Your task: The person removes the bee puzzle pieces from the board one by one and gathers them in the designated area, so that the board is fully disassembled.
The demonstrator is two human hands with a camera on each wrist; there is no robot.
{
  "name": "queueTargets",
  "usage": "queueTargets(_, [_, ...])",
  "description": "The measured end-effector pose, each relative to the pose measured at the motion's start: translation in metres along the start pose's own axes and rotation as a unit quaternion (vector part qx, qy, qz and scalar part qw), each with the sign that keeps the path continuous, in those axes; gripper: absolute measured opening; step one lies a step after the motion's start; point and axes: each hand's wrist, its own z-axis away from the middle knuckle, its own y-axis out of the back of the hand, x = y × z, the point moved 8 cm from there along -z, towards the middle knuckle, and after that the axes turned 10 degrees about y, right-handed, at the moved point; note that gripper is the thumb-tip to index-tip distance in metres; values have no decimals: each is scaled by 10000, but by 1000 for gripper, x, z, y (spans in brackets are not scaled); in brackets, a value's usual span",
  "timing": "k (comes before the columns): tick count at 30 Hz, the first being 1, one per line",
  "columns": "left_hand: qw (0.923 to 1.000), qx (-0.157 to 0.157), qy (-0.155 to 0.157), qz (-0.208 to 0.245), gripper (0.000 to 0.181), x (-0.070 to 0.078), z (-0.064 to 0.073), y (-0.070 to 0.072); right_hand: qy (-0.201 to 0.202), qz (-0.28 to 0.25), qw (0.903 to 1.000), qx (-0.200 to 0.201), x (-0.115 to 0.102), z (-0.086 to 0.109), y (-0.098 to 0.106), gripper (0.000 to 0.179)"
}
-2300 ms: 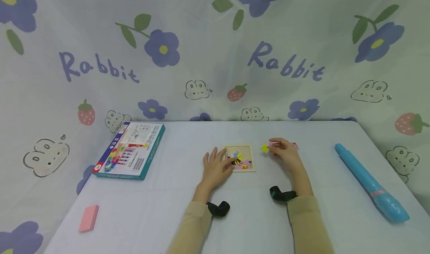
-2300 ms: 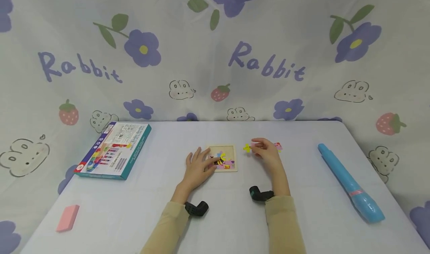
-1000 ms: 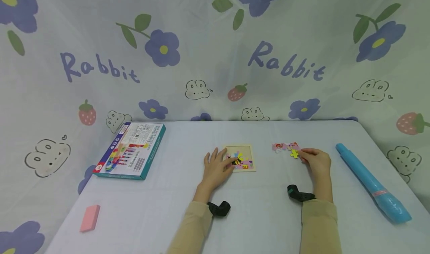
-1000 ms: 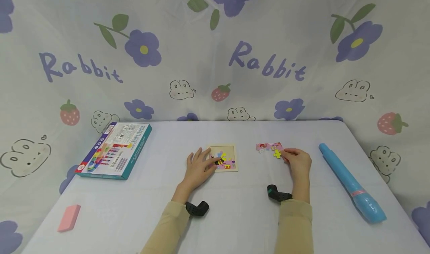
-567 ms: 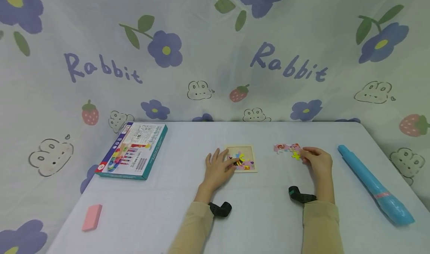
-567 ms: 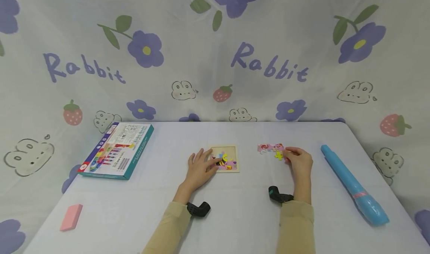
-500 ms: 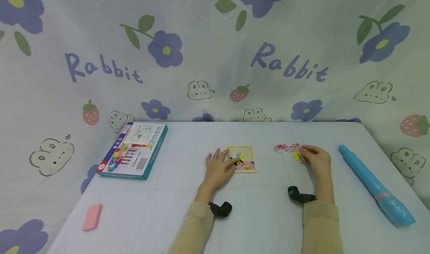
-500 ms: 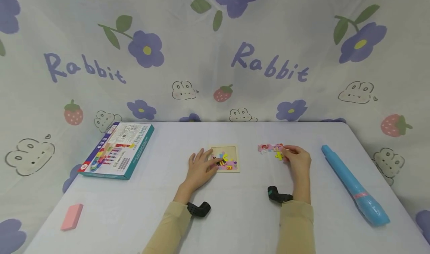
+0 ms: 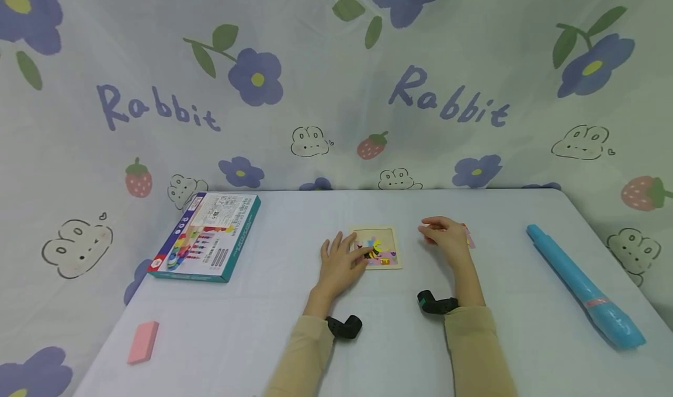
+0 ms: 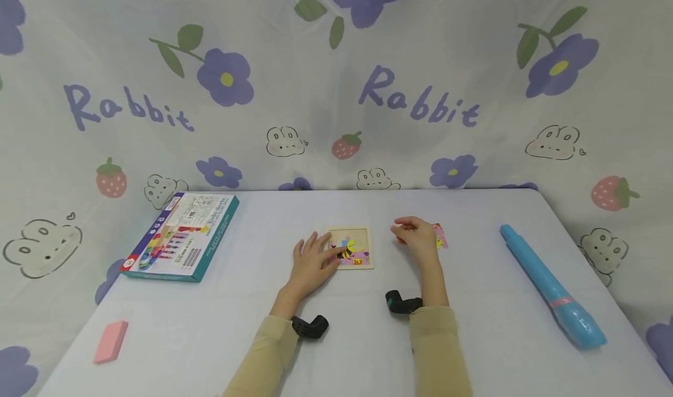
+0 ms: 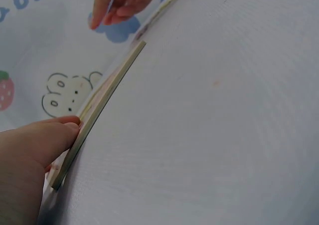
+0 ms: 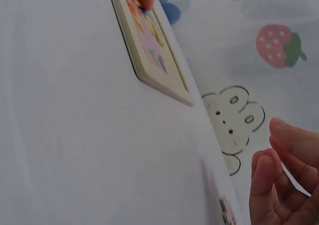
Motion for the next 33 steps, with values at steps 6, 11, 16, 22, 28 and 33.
queueTargets(6, [10000,-19,11,-26,32,0,0,0,208,732,9951,-638,-6,-2,-42,31])
queueTargets(11, [10000,-58,41,-49,34,0,0,-1,457,1236,9815,-1386,-7,0,-70,29])
queueTargets(16, [9999,-81,28,-95,39,0,0,-2,489,1613,9699,-1755,-5,3,-84,32])
queueTargets(22, [9998,-56,91,-180,50,-1,-1,-3,693,2192,9483,-2189,-7,3,-96,49])
queueTargets(28, [9998,-67,123,-137,48,-3,-1,-3,964,2782,9242,-2432,-9,3,-105,54])
queueTargets(33, [9999,-64,125,-59,47,-4,-1,-3,1000,2809,9240,-2393,-12,4,-105,49])
